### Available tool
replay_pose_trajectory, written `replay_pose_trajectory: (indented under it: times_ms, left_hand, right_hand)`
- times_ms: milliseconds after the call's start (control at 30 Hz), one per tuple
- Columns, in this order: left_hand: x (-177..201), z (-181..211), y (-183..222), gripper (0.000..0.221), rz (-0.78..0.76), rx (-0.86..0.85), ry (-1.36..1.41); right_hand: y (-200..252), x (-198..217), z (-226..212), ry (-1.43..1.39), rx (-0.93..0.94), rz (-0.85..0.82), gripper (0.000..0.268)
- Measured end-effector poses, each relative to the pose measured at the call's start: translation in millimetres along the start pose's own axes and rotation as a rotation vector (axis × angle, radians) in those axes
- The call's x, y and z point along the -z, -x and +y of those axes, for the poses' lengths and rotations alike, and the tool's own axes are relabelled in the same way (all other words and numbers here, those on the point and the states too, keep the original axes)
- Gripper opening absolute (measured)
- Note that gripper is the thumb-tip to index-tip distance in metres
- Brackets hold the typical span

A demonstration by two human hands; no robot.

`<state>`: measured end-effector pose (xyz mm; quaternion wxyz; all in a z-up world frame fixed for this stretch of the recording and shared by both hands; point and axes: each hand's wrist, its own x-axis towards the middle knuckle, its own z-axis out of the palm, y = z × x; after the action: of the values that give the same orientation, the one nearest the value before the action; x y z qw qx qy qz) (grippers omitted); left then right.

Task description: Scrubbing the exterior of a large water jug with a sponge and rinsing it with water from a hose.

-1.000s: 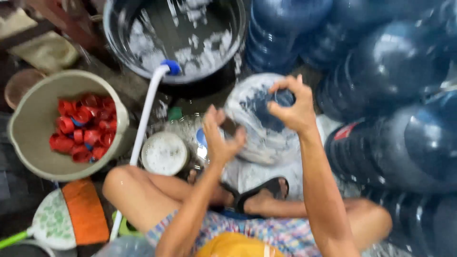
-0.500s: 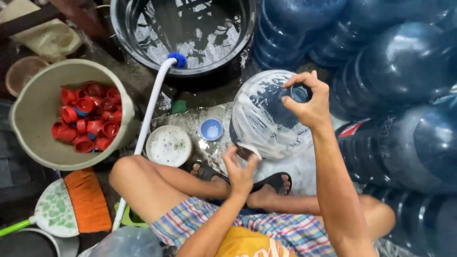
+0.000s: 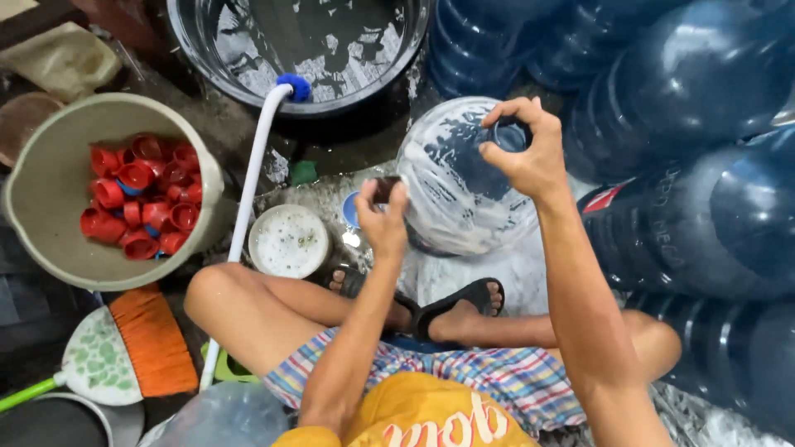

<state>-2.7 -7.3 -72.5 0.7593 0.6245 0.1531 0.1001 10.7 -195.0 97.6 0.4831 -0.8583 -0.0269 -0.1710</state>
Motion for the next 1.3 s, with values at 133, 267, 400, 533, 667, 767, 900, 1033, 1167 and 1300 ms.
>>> replay_pose_trajectory:
  times_ms: [133,267,400,533,667,767,900,1033,1167,1300]
  left_hand:
    - [13,60,71,0.102,-0.165,-0.136,-0.149]
    - [12,33,13,0.101,-0.236,-0.421,-0.243]
    - [9,62,34,0.076,-0.395,-0.666,-0.213]
    - [7,60,7,0.065,-0.719,-0.957,-0.401]
    - [-9,62,-18,0.075,-0.472,-0.741,-0.306]
    - [-14,72,7,0.061,-0.642,-0.944,-0.390]
    - [-39,65,-43,0.046,-0.561,-0.868,-0.228]
    - [-41,66,-47,0.057,-0.477,-0.793,-0.286]
    - [-29,92,-11,0.054,-0.677,-0.904,-0.264]
    - [-11,46,-43,0.080,-0.317,-0.606,-0.355]
  right_hand:
    - [4,-4,-16,0.033,-0.034,0.047,0.030]
    - [11,-28,-40,0.332,-0.097,0.355,0.061]
    - [2,-38,-19,0.350,-0.285,0.497,0.052]
    - [-1,-18,-14,0.318,-0.176,0.404,0.046]
    - [5,-9,-3,0.270,-0.008,0.270,0.046]
    - [-2,5,3,0.177,-0.005,0.156,0.047]
    - [2,13,13,0.027,0.010,0.028,0.047]
    - [-5,11,18,-0.005,0.067,0.052,0.047]
    - [3,9,19,-0.025,-0.014,0.039,0.047]
    - [2,7,2,-0.018,-0.068,0.079,0.042]
